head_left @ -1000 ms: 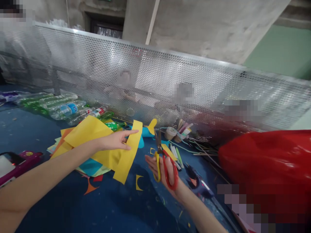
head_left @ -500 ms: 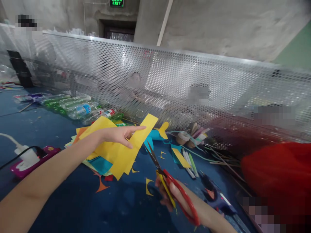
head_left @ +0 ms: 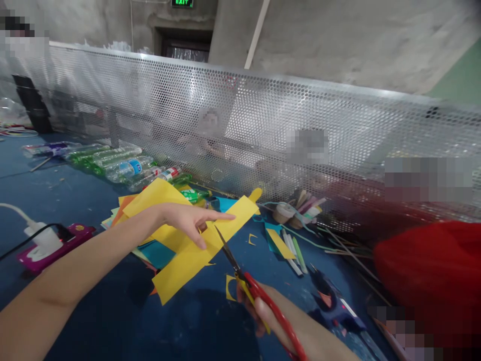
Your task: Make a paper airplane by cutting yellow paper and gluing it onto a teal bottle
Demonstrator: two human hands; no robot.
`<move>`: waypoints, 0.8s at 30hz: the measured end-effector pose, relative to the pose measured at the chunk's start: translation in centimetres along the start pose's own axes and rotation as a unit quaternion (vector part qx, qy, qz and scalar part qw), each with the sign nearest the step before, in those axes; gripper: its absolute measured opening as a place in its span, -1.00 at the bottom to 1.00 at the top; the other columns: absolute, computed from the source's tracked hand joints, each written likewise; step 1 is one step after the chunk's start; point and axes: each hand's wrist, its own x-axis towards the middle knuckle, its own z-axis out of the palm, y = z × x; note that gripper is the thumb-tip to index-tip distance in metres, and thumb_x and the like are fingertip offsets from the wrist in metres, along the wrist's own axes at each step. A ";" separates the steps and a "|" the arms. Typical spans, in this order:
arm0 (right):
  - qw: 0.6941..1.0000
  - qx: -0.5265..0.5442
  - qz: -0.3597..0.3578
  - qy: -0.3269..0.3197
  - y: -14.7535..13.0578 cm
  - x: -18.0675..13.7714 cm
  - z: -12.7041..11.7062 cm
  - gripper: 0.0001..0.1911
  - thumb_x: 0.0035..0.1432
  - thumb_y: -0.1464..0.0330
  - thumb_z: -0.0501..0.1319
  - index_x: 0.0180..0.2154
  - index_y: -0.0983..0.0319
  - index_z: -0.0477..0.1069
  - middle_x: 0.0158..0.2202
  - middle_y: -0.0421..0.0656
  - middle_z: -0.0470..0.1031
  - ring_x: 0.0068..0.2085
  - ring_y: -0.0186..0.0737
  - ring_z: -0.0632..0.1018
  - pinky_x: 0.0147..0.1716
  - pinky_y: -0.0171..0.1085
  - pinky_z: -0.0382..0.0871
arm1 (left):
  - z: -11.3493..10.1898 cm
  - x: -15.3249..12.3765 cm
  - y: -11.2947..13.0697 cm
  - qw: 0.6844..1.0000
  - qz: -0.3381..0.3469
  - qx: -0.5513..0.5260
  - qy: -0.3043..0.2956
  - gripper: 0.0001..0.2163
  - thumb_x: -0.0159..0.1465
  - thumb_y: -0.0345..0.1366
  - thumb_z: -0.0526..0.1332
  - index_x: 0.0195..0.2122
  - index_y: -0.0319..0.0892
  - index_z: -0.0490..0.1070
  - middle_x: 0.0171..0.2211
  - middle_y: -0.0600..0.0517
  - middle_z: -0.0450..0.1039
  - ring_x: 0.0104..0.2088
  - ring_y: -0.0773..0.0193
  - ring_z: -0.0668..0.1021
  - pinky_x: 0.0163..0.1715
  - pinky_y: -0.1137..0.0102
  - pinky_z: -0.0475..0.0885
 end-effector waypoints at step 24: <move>0.999 0.005 0.000 -0.052 -0.5 0.2 -0.2 -0.31 0.12 -0.19 -0.15 -0.14 0.25 0.30 -0.34 -0.16 0.26 -0.36 -0.26 0.38 -0.36 -0.24 0.44 | -0.2 0.4 -0.8 0.996 0.011 0.018 -0.083 -0.09 0.08 -0.20 0.34 0.33 -0.01 -0.24 -0.48 0.15 0.32 -0.58 0.37 0.29 -0.56 0.48 0.17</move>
